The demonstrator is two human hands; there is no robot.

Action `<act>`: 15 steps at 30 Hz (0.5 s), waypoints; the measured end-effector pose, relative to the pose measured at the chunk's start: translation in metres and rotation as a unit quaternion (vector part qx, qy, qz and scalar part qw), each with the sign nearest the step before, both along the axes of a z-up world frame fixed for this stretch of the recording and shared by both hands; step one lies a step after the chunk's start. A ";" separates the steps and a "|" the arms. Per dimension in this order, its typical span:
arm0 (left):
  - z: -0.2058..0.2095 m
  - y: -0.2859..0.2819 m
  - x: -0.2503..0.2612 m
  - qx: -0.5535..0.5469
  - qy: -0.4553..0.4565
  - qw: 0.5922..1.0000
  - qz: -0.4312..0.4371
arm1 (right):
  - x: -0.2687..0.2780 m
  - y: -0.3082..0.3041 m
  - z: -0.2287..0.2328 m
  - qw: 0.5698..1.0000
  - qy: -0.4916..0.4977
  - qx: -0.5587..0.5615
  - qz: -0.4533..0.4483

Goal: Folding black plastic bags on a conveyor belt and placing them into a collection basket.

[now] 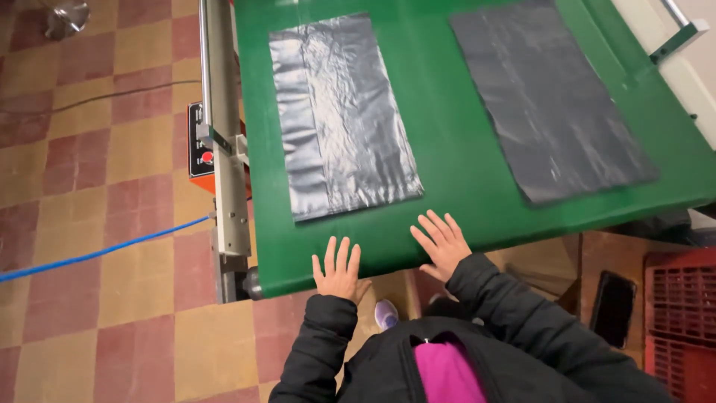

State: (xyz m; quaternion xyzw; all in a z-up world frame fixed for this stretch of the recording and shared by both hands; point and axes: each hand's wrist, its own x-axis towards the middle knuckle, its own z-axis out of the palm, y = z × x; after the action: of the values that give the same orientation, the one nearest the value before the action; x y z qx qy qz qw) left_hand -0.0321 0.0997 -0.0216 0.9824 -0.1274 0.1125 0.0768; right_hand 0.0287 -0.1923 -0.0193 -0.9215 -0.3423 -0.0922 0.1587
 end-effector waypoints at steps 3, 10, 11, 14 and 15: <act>0.001 0.013 0.001 0.019 0.014 1.000 0.005 | 0.007 0.007 0.000 1.000 0.001 -0.022 0.002; -0.038 0.066 0.009 -0.046 -0.035 0.998 -0.028 | 0.034 0.002 -0.018 0.995 0.058 -0.030 0.077; -0.056 0.075 0.008 -0.065 -0.087 0.992 -0.059 | 0.040 0.000 -0.020 0.993 0.057 -0.013 0.100; -0.045 0.083 0.015 -0.079 -0.042 0.996 -0.021 | 0.057 -0.008 -0.037 0.986 0.014 0.061 0.155; -0.033 0.084 0.012 -0.078 -0.038 0.996 -0.020 | 0.056 -0.011 -0.028 0.986 0.018 0.063 0.156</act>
State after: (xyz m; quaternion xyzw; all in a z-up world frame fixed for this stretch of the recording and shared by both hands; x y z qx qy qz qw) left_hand -0.0205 0.1834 -0.0542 0.9658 -0.1405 0.1578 0.1503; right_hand 0.0847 -0.2037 -0.0477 -0.8467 -0.4722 -0.0712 0.2349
